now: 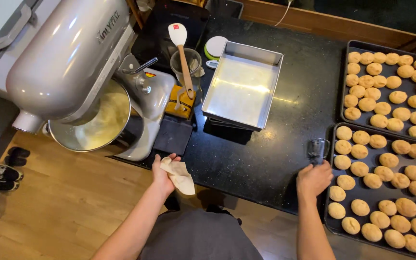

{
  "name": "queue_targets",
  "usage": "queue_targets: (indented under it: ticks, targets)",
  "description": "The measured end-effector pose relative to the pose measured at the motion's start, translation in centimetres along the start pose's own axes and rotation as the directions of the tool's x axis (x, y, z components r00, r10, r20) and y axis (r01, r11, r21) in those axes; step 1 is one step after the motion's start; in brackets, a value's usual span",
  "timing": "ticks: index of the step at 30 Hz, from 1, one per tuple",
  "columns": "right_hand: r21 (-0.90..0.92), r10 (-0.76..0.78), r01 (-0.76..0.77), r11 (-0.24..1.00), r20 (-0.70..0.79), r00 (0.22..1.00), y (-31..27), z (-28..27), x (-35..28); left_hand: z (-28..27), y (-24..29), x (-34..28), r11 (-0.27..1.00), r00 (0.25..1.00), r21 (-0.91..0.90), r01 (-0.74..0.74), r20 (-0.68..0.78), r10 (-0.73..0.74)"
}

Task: Preparing and mixing batter using a stand mixer and retrieving ingredients from a chest freezer.

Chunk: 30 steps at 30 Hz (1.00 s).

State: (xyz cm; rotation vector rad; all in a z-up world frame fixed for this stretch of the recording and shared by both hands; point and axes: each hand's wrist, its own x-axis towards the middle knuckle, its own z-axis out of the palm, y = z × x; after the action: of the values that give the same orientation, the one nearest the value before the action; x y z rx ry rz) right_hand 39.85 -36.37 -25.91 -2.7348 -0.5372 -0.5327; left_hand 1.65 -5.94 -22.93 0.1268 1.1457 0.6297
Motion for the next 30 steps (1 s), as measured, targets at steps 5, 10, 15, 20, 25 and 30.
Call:
queue_targets:
  ticks: [5,10,15,20,25,30]
  targets:
    - [0.114,0.132,-0.167,0.979,0.262,0.956,0.5,4.0,1.8,0.0,-0.9,0.3,0.999,1.0,0.033,-0.011,0.024,0.01]
    - [0.603,0.012,-0.202,0.772,0.303,0.953,-12.4,-8.0,6.3,1.4,0.0,-0.1,0.997,0.999,0.078,-0.015,0.038,0.012]
    - [0.527,-0.386,0.233,0.817,0.2,0.9,-21.0,-8.7,10.9,3.0,0.0,1.6,0.994,0.97,0.108,-0.034,0.242,0.007]
    - [0.229,-0.154,0.06,0.972,0.419,0.895,-25.0,-8.0,13.6,10.7,1.4,-3.7,0.754,0.968,0.621,-0.216,0.235,0.084]
    - [0.205,-0.252,0.2,0.958,0.269,0.93,-21.9,0.5,14.5,12.2,0.0,1.8,0.596,0.965,0.76,-0.26,0.175,0.197]
    - [0.338,-0.242,0.102,0.936,0.403,0.883,-19.3,-0.6,14.5,14.0,-2.0,7.4,0.274,0.837,0.843,-0.462,0.313,0.45]
